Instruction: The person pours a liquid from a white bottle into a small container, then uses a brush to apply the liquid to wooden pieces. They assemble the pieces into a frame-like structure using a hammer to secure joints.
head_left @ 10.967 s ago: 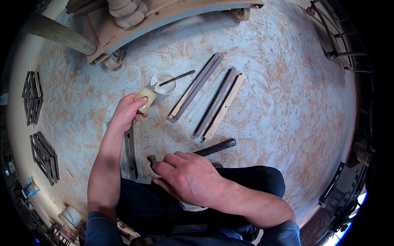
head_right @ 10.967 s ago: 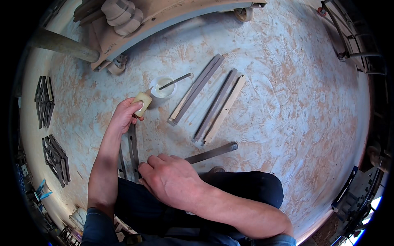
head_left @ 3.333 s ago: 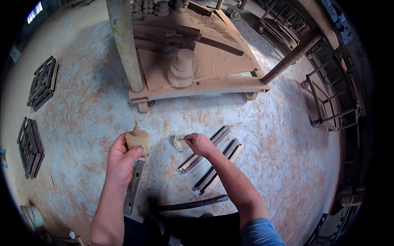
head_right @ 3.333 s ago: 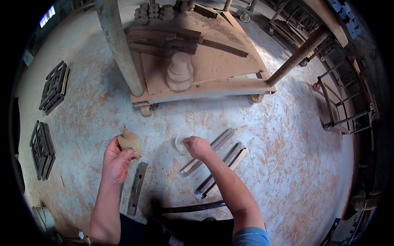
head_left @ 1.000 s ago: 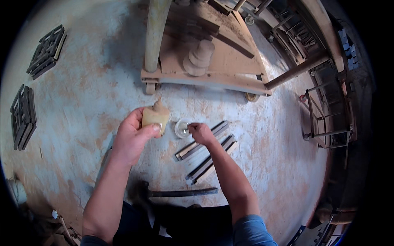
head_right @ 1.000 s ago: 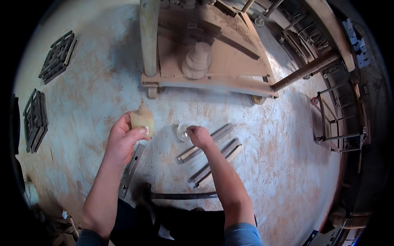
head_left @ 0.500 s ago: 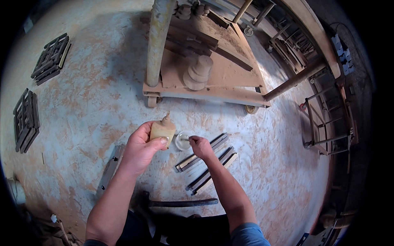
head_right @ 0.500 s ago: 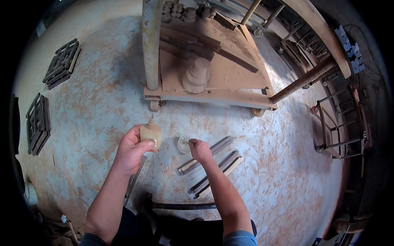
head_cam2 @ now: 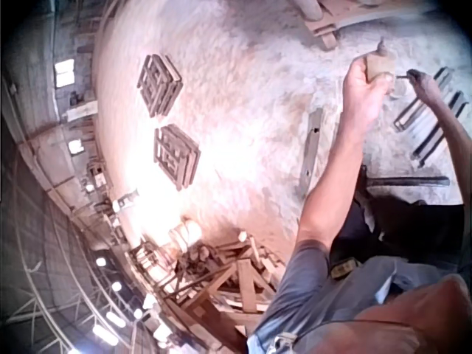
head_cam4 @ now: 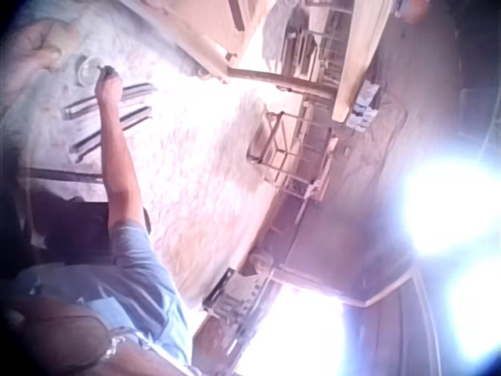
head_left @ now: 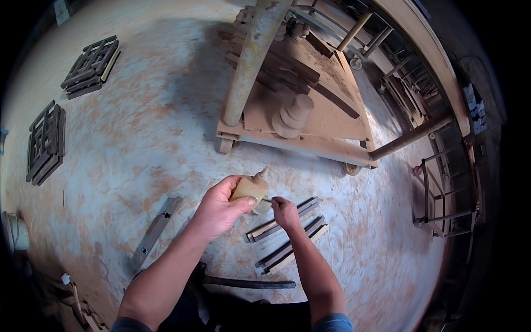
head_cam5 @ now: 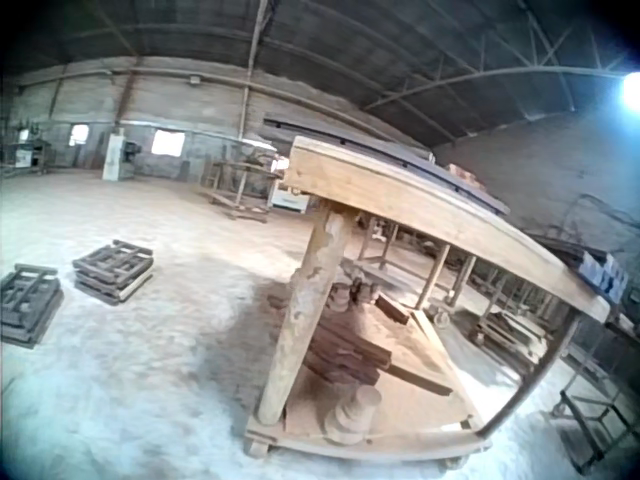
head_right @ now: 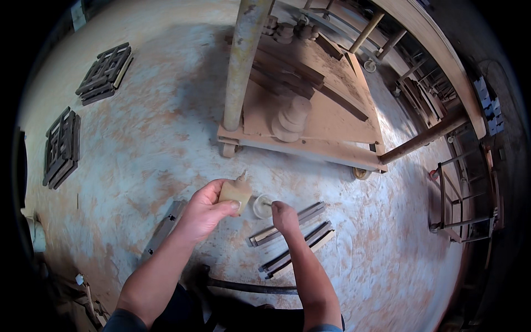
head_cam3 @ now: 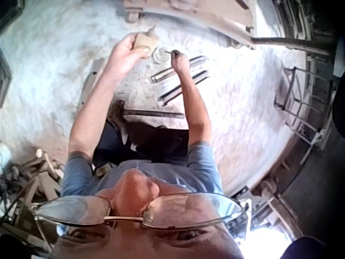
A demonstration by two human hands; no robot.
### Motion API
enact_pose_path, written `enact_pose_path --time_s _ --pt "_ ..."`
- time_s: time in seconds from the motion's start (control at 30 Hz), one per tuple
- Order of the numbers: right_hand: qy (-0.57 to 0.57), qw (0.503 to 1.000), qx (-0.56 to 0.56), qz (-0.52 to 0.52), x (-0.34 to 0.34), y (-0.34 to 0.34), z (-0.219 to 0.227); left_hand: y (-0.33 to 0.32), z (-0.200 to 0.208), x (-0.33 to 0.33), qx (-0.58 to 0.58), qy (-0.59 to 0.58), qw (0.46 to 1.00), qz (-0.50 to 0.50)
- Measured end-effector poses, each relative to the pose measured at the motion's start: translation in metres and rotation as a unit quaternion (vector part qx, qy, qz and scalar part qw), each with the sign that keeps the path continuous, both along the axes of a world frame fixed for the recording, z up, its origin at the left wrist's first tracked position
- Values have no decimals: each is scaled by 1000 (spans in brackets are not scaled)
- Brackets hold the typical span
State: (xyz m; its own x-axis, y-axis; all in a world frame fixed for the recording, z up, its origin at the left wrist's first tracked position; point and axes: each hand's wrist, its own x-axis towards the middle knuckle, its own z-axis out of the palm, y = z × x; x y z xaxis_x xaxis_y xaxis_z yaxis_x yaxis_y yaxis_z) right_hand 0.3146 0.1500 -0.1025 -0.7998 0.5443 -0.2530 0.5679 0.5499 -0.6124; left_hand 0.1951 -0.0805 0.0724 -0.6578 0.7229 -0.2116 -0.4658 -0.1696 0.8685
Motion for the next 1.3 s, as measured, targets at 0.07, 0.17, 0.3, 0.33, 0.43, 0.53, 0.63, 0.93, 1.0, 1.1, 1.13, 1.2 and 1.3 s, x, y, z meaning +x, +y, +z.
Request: enact_pose_path --time_s 0.07,0.17,0.3,0.33,0.43,0.53,0.63,0.93,1.0,1.1,1.13,1.2,1.3 --pt "-36 998 -46 34 -1 1 4 -1 -1 -2 4 3 1000 0" --pt "-57 993 100 26 -9 1 15 -4 1 -4 -2 1 1000 21" --pt "-16 996 -50 70 1 18 -13 2 -2 -8 9 9 999 34" --pt "-101 993 -39 47 -6 15 -5 -1 -6 -10 5 14 999 36" --pt "27 996 82 -15 2 18 -8 -4 -1 -9 8 19 999 35" --pt "-7 996 -90 -1 2 13 -10 -5 -2 -11 4 17 999 40" --pt "-34 975 -181 -124 1 15 15 -4 -2 -9 4 17 999 42" --pt "52 880 -364 -300 18 28 -1 -7 0 -8 15 31 998 46" --pt "30 862 -397 -315 26 31 -4 -8 0 -9 13 33 998 47" --pt "37 856 -397 -330 32 34 -9 -6 3 -8 24 26 996 82" --pt "51 850 -405 -335 33 37 -9 -5 3 -9 26 23 996 84" --pt "91 833 -413 -357 36 45 -18 -2 -2 -10 29 18 995 89" --pt "121 826 -418 -359 37 56 -24 0 -3 -12 23 24 995 90"
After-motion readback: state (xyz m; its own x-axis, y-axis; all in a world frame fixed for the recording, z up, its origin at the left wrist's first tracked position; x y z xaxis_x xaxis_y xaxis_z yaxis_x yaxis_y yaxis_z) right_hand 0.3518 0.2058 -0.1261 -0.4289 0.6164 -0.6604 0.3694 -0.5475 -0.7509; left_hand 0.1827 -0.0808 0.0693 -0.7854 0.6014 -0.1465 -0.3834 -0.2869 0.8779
